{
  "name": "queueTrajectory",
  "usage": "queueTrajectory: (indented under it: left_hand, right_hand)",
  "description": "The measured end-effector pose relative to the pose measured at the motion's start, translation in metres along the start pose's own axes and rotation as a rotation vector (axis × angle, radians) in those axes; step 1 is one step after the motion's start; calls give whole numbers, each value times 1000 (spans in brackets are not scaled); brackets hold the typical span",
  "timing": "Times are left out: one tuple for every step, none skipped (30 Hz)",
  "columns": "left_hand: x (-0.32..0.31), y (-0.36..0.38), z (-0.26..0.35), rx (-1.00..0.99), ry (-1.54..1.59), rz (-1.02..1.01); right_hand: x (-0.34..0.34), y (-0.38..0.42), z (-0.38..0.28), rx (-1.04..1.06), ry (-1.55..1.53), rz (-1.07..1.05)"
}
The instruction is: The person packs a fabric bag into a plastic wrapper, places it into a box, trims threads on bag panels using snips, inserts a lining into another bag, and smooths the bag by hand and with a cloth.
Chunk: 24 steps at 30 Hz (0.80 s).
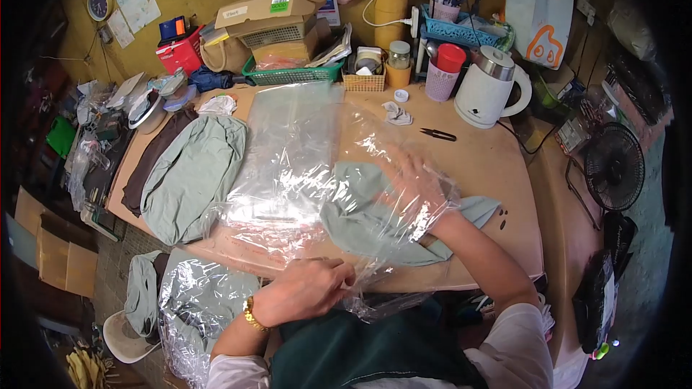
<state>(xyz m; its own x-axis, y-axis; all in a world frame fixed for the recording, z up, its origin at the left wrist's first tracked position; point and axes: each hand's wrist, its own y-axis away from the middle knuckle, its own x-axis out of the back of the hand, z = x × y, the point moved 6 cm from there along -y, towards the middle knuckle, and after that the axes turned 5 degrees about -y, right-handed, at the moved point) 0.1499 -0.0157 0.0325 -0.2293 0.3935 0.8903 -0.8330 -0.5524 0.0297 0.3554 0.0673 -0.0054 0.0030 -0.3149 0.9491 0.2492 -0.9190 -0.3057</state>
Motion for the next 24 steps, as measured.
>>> queueTrajectory:
  left_hand:
    - [4,5,2,-5,-10,-26]
    - [7,10,3,-10,-23,-54]
    - [10,13,1,-3,-25,-54]
    - [11,15,-4,57,-61,-80]
    - [11,17,-7,115,-95,-108]
    - [12,16,-7,117,-94,-109]
    - [9,16,-5,103,-117,-162]
    - [6,16,-4,90,-137,-214]
    - [7,17,-2,92,-136,-215]
    - [8,18,5,7,-116,-264]
    - [9,18,13,-77,-98,-311]
    - [12,19,16,-73,-94,-311]
    - [15,20,22,-124,-27,-334]
    - [22,20,29,-176,33,-353]
    - [35,19,34,-176,26,-351]
    - [48,18,36,-94,17,-367]
    - [58,16,34,-12,11,-382]
    - [68,12,30,-11,12,-379]
    - [87,5,30,-82,97,-228]
    - [106,-2,29,-151,183,-76]
    - [121,-16,27,-240,154,55]
    - [134,-34,25,-331,124,187]
    - [142,-54,22,-359,79,255]
    - [149,-74,22,-388,34,322]
  right_hand:
    - [4,14,-11,101,-201,-126]
    - [5,29,-24,201,-403,-251]
    - [3,34,-27,238,-344,-231]
    - [2,40,-30,274,-284,-210]
    - [-4,39,-25,263,-249,-172]
    - [-8,39,-21,250,-215,-134]
    - [-13,37,-16,251,-216,-134]
    - [-25,31,-3,133,-269,-274]
    - [-30,26,6,13,-321,-413]
    - [-16,17,16,-41,-433,-347]
    - [9,6,24,-93,-543,-279]
    - [40,-7,32,-194,-525,-34]
    - [62,-12,36,-296,-503,210]
    - [59,-12,35,-296,-506,215]
    - [68,-11,23,-71,-217,489]
    - [49,-10,12,90,-40,435]
    - [28,-6,2,258,131,403]
    - [1,-14,-1,262,132,404]
    - [-37,-25,-12,329,143,253]
    - [-64,-33,-23,395,155,99]
    - [-73,-38,-27,394,153,97]
    - [-72,-43,-27,360,39,181]
    - [-69,-45,-27,339,-13,222]
    - [-66,-47,-27,320,-65,264]
